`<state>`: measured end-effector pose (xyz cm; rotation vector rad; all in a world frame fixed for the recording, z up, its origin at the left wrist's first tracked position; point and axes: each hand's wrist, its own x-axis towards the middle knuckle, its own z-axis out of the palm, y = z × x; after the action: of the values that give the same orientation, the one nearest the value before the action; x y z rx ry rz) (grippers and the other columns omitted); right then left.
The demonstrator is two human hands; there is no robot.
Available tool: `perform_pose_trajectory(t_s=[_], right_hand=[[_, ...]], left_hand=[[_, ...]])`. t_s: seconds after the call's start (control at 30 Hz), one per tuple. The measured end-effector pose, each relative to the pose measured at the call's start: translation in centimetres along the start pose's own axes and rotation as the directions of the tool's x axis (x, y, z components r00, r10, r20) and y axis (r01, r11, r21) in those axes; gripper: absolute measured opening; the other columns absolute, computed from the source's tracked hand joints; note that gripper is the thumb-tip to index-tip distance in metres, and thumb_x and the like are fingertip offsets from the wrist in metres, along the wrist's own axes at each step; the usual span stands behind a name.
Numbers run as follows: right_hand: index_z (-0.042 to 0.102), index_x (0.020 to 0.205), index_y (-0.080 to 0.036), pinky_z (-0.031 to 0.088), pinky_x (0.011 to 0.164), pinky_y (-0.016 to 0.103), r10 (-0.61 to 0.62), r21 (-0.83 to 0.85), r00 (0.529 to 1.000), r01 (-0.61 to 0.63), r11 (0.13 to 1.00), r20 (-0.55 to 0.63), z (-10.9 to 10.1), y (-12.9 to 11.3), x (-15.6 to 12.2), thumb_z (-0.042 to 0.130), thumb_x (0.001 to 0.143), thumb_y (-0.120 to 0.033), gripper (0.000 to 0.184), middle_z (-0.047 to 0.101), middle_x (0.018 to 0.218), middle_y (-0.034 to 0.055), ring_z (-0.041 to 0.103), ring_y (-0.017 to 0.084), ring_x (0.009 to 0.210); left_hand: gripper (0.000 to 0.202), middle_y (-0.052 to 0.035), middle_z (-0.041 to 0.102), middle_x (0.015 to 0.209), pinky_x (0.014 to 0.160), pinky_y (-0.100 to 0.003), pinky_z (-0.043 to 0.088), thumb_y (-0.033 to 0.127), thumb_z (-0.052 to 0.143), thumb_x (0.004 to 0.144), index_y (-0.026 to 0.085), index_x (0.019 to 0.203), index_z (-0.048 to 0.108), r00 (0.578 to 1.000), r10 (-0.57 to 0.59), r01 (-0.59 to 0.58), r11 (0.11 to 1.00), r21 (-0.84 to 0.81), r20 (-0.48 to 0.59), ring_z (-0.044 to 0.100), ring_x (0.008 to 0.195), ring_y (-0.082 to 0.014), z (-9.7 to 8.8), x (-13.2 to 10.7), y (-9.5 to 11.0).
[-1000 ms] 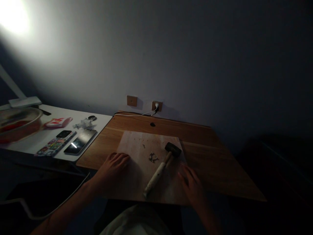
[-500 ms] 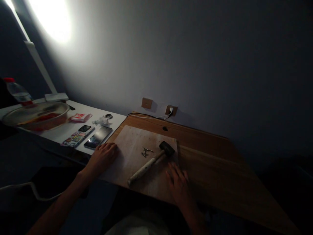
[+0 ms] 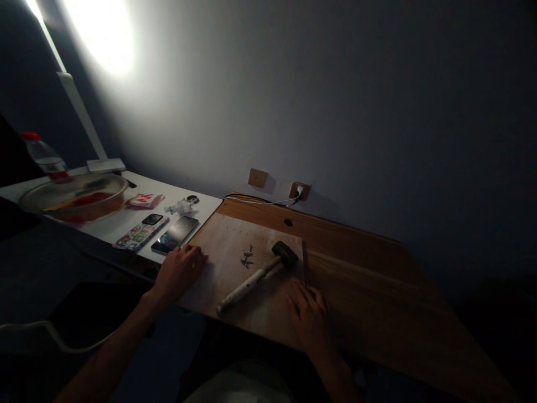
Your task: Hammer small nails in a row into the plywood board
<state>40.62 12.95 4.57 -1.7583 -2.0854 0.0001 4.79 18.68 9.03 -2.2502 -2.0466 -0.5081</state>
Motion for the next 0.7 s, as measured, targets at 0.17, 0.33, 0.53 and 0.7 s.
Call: perform_pose_trajectory(t_s=[0.17, 0.33, 0.53, 0.7], right_hand=[[0.068, 0.125, -0.015, 0.046, 0.098, 0.049, 0.022, -0.097, 0.995, -0.031, 0.995, -0.095, -1.4, 4.2, -1.5, 0.036, 0.103, -0.043, 0.048, 0.074, 0.119, 0.0138, 0.057, 0.032, 0.114], [0.070, 0.118, -0.017, 0.049, 0.096, 0.049, 0.102, -0.120, 0.986, -0.118, 0.986, -0.133, -3.7, 9.7, -4.4, 0.036, 0.101, -0.049, 0.050, 0.075, 0.109, 0.0148, 0.060, 0.032, 0.109], [0.070, 0.116, -0.016, 0.050, 0.098, 0.051, 0.331, 0.002, 0.932, -0.334, 0.942, -0.148, -6.5, 13.4, -7.5, 0.036, 0.096, -0.059, 0.058, 0.074, 0.110, 0.0171, 0.062, 0.034, 0.110], [0.062, 0.127, -0.017, 0.049, 0.099, 0.049, 0.458, 0.198, 0.874, -0.426, 0.883, -0.163, -7.9, 10.5, -8.4, 0.039, 0.092, -0.068, 0.067, 0.070, 0.119, 0.0155, 0.061, 0.033, 0.116]], left_hand=[[0.026, -0.0104, 0.068, 0.097, 0.079, -0.035, 0.048, 0.031, 0.044, 0.098, 0.019, 0.095, 0.067, 0.994, 0.037, -0.038, 0.999, 0.008, 0.106, 0.065, 0.089, -0.0251, -0.1, -1.2, 4.4], [0.019, -0.0106, 0.068, 0.103, 0.085, -0.038, 0.048, 0.022, 0.050, 0.096, 0.019, 0.106, 0.066, 0.953, 0.236, -0.226, 0.971, -0.072, 0.189, 0.065, 0.094, -0.0253, 1.1, -2.8, 8.5], [0.018, -0.0086, 0.070, 0.104, 0.083, -0.037, 0.050, 0.024, 0.055, 0.096, 0.021, 0.111, 0.064, 0.861, 0.455, -0.437, 0.891, -0.128, 0.227, 0.067, 0.094, -0.0242, 1.9, -2.6, 11.5], [0.017, -0.0090, 0.071, 0.098, 0.086, -0.040, 0.048, 0.025, 0.053, 0.097, 0.018, 0.107, 0.066, 0.815, 0.559, -0.550, 0.829, -0.104, 0.154, 0.064, 0.097, -0.0265, 2.0, -0.2, 15.4]])
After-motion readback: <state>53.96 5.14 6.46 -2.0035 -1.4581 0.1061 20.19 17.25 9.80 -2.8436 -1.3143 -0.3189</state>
